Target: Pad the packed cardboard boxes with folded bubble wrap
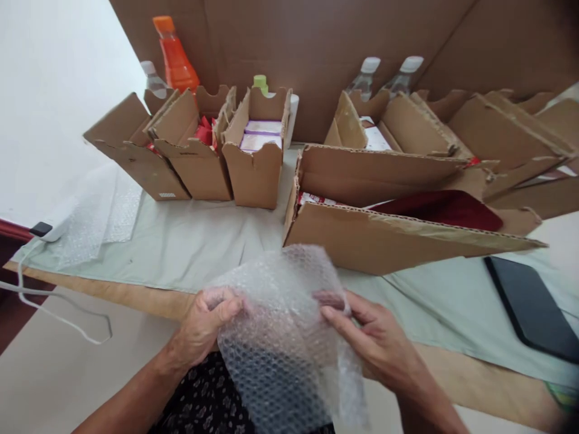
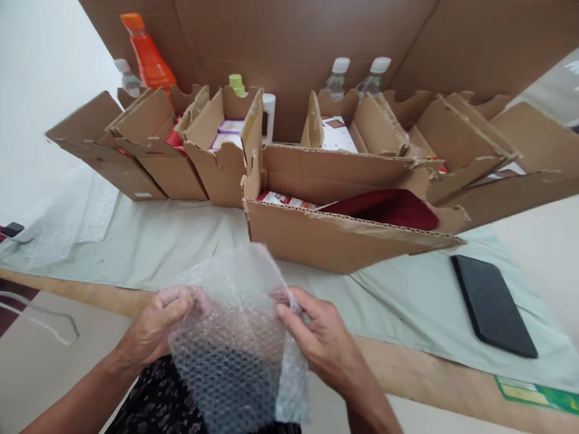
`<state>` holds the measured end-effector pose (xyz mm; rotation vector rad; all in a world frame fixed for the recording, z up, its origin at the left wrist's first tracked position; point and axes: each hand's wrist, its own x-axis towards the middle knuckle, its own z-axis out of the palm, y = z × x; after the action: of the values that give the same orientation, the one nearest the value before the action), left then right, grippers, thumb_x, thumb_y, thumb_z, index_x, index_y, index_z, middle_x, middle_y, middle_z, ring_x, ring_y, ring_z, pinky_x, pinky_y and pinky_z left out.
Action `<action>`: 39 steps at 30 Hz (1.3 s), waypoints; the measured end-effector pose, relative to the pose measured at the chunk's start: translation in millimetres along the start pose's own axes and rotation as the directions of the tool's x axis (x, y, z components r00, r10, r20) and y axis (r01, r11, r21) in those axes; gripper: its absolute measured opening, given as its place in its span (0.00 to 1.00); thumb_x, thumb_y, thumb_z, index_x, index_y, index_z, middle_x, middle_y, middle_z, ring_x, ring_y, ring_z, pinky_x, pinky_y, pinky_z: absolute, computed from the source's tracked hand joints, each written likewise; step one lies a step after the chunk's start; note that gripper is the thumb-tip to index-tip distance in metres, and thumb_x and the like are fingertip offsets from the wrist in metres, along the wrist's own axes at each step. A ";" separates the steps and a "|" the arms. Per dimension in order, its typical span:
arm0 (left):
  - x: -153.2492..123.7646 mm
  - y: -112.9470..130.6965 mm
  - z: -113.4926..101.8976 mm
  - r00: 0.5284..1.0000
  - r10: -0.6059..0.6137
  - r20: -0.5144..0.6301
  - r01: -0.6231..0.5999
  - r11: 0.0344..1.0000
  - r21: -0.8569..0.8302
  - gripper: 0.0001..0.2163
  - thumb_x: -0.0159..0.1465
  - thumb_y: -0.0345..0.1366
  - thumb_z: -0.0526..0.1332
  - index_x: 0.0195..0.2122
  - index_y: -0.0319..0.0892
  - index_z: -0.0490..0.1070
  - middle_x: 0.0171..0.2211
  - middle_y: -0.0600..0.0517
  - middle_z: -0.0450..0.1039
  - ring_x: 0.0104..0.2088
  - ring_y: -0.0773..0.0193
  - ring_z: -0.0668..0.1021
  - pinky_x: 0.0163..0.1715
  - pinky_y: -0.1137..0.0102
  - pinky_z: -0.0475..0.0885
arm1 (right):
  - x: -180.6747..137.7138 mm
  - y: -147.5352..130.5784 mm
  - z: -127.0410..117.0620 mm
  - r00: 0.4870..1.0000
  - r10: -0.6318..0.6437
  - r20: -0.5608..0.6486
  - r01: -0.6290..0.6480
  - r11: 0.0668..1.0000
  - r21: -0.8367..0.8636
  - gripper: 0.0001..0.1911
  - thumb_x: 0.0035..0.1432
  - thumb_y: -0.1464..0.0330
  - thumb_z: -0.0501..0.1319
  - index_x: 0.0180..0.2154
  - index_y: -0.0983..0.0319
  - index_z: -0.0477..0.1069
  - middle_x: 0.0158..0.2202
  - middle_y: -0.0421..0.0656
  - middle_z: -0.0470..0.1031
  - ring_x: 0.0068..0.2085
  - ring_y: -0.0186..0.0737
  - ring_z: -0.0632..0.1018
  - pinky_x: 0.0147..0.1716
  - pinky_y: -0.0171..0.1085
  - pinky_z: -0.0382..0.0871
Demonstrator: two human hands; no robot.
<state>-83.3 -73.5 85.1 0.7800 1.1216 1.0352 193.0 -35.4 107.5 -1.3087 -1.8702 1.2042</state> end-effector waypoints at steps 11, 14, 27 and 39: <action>-45.2 -48.2 7.9 0.924 -0.344 0.164 0.344 0.938 0.027 0.21 0.62 0.57 0.69 0.40 0.43 0.86 0.39 0.43 0.85 0.39 0.56 0.84 0.36 0.67 0.78 | 15.9 -1.1 -28.6 0.890 -0.398 -0.223 0.159 0.729 -0.666 0.12 0.69 0.67 0.61 0.52 0.62 0.76 0.48 0.48 0.84 0.47 0.48 0.84 0.49 0.44 0.76; -41.3 -44.8 8.0 0.902 -0.400 0.161 0.408 0.913 -0.016 0.21 0.62 0.56 0.71 0.43 0.42 0.85 0.39 0.42 0.86 0.40 0.55 0.85 0.37 0.67 0.79 | -24.4 9.3 -29.0 0.829 -0.493 -0.263 0.211 0.712 -0.670 0.10 0.69 0.71 0.61 0.51 0.61 0.75 0.46 0.47 0.83 0.47 0.44 0.83 0.49 0.43 0.75; -60.0 -45.6 -16.1 0.828 -0.515 0.222 0.546 0.831 -0.110 0.15 0.66 0.47 0.70 0.45 0.40 0.82 0.40 0.41 0.86 0.37 0.58 0.86 0.37 0.68 0.80 | -131.2 83.9 9.1 0.919 -0.371 -0.130 0.093 0.527 -0.845 0.23 0.68 0.78 0.56 0.63 0.67 0.67 0.64 0.64 0.70 0.73 0.59 0.59 0.58 0.55 0.66; -62.6 6.8 -64.3 0.993 0.121 -0.008 -0.068 0.612 0.788 0.26 0.67 0.48 0.65 0.65 0.54 0.69 0.58 0.47 0.78 0.59 0.48 0.79 0.61 0.54 0.73 | -106.3 58.5 9.1 0.865 -0.344 -0.365 0.224 0.916 -0.332 0.16 0.70 0.76 0.56 0.53 0.55 0.75 0.46 0.41 0.84 0.48 0.38 0.84 0.51 0.39 0.77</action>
<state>-152.7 -129.9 94.5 1.5380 1.6331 0.6028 250.3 -129.9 56.7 -1.2497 -1.8672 0.4677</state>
